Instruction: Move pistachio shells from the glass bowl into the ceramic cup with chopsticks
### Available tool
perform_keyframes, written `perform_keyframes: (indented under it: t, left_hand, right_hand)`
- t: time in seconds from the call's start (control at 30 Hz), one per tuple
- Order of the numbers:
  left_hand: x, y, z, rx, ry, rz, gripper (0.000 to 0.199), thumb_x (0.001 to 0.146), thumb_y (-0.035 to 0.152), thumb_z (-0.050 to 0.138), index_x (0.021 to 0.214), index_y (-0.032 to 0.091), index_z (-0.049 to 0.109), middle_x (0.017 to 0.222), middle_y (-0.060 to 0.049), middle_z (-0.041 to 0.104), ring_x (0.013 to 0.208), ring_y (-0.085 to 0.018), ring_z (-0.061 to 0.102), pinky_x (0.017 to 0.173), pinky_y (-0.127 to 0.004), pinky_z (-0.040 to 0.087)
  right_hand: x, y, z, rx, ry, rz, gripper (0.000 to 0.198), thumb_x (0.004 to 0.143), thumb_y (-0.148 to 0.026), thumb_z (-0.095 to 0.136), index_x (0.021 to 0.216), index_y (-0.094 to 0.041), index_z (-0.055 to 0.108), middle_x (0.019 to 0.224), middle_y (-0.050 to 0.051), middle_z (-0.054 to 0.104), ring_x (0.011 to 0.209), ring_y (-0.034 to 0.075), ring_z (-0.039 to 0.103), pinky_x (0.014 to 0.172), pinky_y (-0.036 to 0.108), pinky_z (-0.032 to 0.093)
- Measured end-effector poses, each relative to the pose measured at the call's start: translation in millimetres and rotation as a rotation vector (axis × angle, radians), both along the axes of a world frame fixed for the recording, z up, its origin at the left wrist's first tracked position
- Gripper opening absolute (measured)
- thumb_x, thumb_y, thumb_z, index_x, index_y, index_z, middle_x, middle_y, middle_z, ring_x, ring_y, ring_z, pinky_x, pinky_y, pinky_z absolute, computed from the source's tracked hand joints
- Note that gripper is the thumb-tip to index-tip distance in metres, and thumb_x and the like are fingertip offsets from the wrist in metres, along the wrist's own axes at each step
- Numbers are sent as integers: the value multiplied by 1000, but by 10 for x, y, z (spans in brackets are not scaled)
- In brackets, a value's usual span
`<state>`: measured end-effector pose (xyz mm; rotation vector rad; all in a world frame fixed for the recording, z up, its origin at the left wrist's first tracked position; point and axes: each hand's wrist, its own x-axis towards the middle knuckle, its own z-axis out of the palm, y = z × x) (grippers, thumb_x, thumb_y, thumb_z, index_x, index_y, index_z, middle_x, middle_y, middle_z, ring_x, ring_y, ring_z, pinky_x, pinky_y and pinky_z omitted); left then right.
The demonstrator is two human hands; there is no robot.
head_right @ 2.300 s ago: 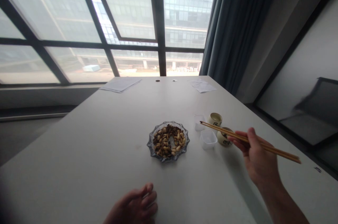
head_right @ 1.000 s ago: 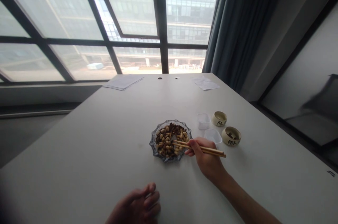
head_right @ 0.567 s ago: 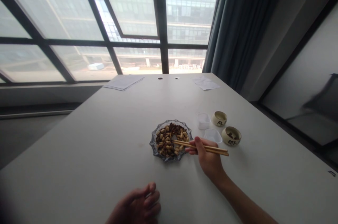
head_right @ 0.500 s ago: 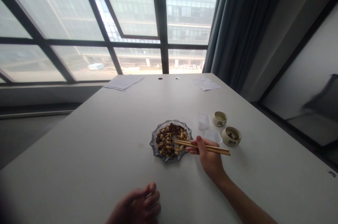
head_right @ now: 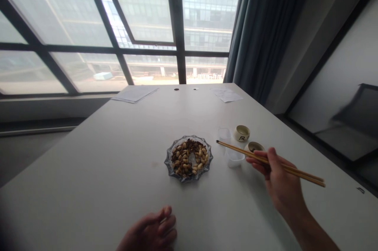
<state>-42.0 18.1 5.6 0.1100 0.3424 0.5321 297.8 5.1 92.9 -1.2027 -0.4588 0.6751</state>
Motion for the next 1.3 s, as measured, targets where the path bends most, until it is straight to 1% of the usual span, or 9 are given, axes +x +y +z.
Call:
perform_keyframes:
  t: [0.13, 0.3, 0.53, 0.67, 0.8, 0.9, 1.03, 1.17, 1.3]
  left_hand:
    - [-4, 17, -2, -13, -18, -21, 19, 75, 25, 80, 87, 16, 68, 67, 4, 48, 60, -10, 42, 58, -23, 27]
    - [-21, 12, 1, -23, -15, -19, 19, 74, 25, 80, 87, 16, 69, 67, 4, 49, 60, -9, 40, 57, -23, 26]
    - [-28, 0, 7, -28, -12, -11, 20, 74, 26, 80, 87, 16, 70, 68, 4, 49, 60, -9, 40, 57, -23, 27]
    - [-14, -6, 11, -48, -13, 21, 20, 75, 26, 80, 89, 16, 70, 69, 3, 50, 60, -9, 41, 58, -23, 28]
    - [-3, 8, -3, -34, -22, -5, 20, 74, 26, 80, 88, 16, 69, 68, 3, 50, 61, -10, 42, 57, -23, 29]
    - [-8, 6, -2, -36, -24, -1, 19, 75, 25, 79, 88, 16, 69, 69, 3, 50, 61, -10, 43, 58, -23, 29]
    - [-14, -8, 17, -28, -26, 0, 18, 75, 24, 79, 87, 16, 69, 68, 4, 49, 60, -10, 43, 57, -23, 29]
    - [-12, -9, 29, -12, -22, 0, 18, 76, 26, 78, 88, 16, 69, 68, 3, 49, 61, -10, 43, 58, -23, 29]
    - [-10, -11, 24, 1, -25, 0, 18, 76, 26, 78, 88, 16, 70, 68, 3, 51, 61, -10, 45, 59, -23, 29]
  right_hand:
    - [465, -237, -22, 17, -24, -178, 35, 80, -47, 79, 74, -13, 76, 70, 9, 76, 63, 16, 76, 64, 14, 61]
    - [802, -394, -264, -11, -41, -287, 30, 89, -38, 69, 73, -13, 74, 69, 8, 74, 62, 16, 76, 65, 15, 62]
    - [842, -450, -487, -47, -121, -251, 38, 79, -49, 79, 79, -11, 74, 75, 10, 76, 64, 20, 77, 68, 18, 63]
    - [846, -440, -455, -40, -185, -257, 45, 75, -55, 81, 81, -11, 74, 73, 10, 76, 63, 20, 76, 67, 19, 64]
    - [699, -418, -337, 1, -252, -246, 42, 80, -54, 78, 81, -12, 74, 70, 9, 76, 62, 19, 76, 68, 20, 64]
    - [424, -354, -219, 43, -335, -158, 39, 84, -52, 75, 84, -13, 75, 71, 11, 76, 63, 20, 76, 67, 24, 65]
    - [-48, -133, -126, 15, -456, 164, 40, 88, -54, 70, 90, -15, 77, 75, 12, 78, 68, 25, 77, 65, 31, 66]
    - [-417, 152, -138, -10, -514, 487, 41, 92, -55, 66, 86, -16, 77, 73, 11, 77, 63, 22, 76, 61, 30, 64]
    - [-566, 321, -174, -42, -558, 638, 42, 94, -54, 63, 84, -15, 76, 71, 9, 77, 63, 19, 74, 61, 26, 61]
